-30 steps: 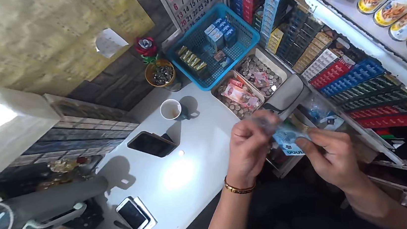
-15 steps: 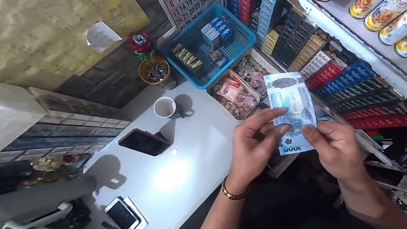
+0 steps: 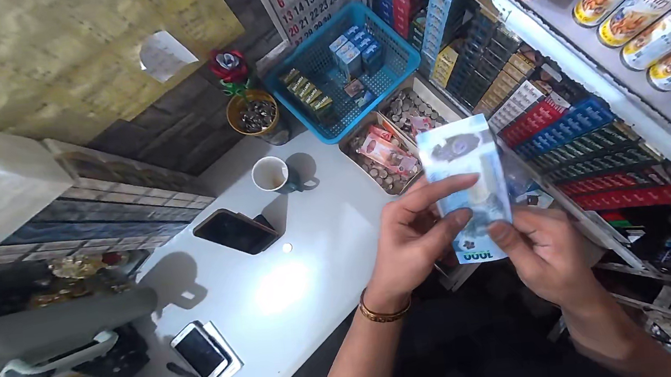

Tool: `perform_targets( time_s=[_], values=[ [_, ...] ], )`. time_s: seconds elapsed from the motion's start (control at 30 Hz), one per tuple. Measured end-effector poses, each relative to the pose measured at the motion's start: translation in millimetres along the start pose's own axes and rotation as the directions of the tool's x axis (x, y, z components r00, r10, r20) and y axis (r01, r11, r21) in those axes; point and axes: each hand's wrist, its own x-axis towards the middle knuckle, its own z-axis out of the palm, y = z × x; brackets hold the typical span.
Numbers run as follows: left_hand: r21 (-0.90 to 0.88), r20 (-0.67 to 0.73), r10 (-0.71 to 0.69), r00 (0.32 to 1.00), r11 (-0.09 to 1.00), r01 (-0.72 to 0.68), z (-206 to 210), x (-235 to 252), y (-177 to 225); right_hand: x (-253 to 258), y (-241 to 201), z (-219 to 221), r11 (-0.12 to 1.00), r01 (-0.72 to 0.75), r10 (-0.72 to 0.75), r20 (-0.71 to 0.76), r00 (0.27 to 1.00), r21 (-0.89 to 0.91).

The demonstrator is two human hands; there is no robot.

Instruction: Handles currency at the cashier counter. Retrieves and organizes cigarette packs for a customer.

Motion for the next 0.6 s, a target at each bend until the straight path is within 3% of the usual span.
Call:
perform_targets(
  time_s=[0.07,0.13,0.2,0.27,0.33,0.4,0.6],
  values=[
    [-0.29,0.021,0.021,1.0,0.957,-0.014,-6.6,0.0,-3.9,-1.3,0.3,2.1,0.993,0.059,-0.055,0.045,0.997,-0.105],
    [-0.54,0.068,0.094,0.993,0.841,-0.042,-10.6,0.0,-8.5,-2.2,-0.3,3.6,0.982,0.09,-0.082,0.059,0.995,-0.166],
    [-0.605,0.066,0.106,0.992,0.795,-0.045,-12.0,-1.6,-12.0,-2.8,-0.8,4.5,0.984,0.082,-0.074,0.058,0.996,-0.156],
    [-0.46,0.008,0.033,0.999,0.888,-0.026,-11.0,-2.7,-10.7,-2.7,-0.5,5.7,0.994,0.04,-0.037,0.03,0.999,-0.106],
    [-0.162,-0.072,-0.019,0.997,0.987,0.007,-7.4,-2.8,-9.3,-2.5,0.4,5.9,1.0,-0.023,0.023,-0.024,0.999,-0.011],
    [0.03,-0.068,-0.042,0.997,0.999,0.044,-4.1,-4.7,-11.2,-2.4,0.6,4.9,0.991,-0.077,0.084,-0.063,0.994,0.105],
    [0.16,-0.034,-0.11,0.993,0.981,0.115,2.8,-4.1,-10.2,-3.4,-2.5,6.5,0.962,-0.131,0.161,-0.112,0.981,0.242]
  ],
)
